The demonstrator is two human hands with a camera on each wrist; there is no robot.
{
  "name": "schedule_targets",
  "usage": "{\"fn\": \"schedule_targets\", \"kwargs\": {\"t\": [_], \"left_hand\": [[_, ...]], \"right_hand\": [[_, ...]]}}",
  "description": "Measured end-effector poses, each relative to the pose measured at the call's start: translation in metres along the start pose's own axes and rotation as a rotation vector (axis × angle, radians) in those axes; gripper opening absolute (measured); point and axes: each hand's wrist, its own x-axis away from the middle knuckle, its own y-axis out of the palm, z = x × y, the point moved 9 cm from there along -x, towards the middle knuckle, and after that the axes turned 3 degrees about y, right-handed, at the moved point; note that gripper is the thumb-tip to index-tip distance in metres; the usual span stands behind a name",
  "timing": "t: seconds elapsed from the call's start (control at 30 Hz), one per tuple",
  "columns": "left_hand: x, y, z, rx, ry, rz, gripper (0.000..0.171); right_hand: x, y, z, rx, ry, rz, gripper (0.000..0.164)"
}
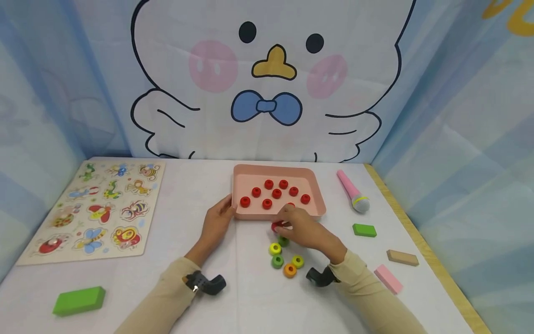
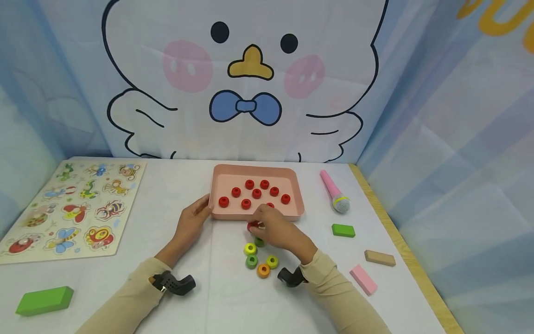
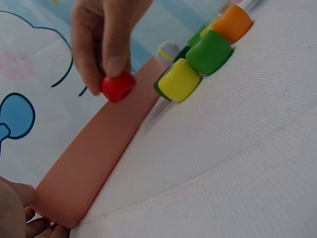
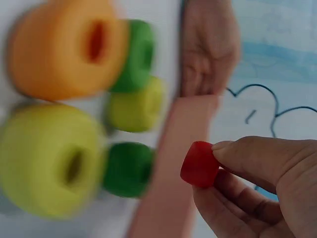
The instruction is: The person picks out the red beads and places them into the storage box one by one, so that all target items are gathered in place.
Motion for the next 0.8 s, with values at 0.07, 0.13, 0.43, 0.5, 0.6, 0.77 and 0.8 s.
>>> {"fn": "schedule_targets", "kwargs": {"t": [0.07,0.13,0.43,0.5,0.6,0.77,0.8], "left_hand": [[0.000,-0.002,0.001,0.002,0.000,0.004,0.048],[0.000,-0.005,0.002,-0.006,-0.003,0.009,0.048],[0.003,-0.005,-0.001,0.047,-0.013,0.046,0.047],[0.006,0.001,-0.002,0.066,-0.010,0.035,0.047],[0.011,0.011,-0.004,0.076,-0.004,0.019,0.047],[0.015,0.022,-0.004,0.072,-0.006,0.012,0.047],[0.015,0.023,-0.003,0.066,-0.007,0.014,0.046]], "right_hand": [[-0.005,-0.017,-0.005,-0.001,-0.038,0.044,0.026],[-0.016,-0.035,-0.010,0.005,-0.073,0.082,0.026],[-0.110,-0.066,0.022,0.001,0.062,0.025,0.024],[-0.120,-0.059,0.038,0.014,0.116,-0.017,0.024],[-0.126,-0.047,0.061,0.060,0.184,-0.078,0.021],[-0.125,-0.034,0.085,0.101,0.244,-0.115,0.015],[-0.125,-0.032,0.088,0.103,0.253,-0.115,0.014]]}}
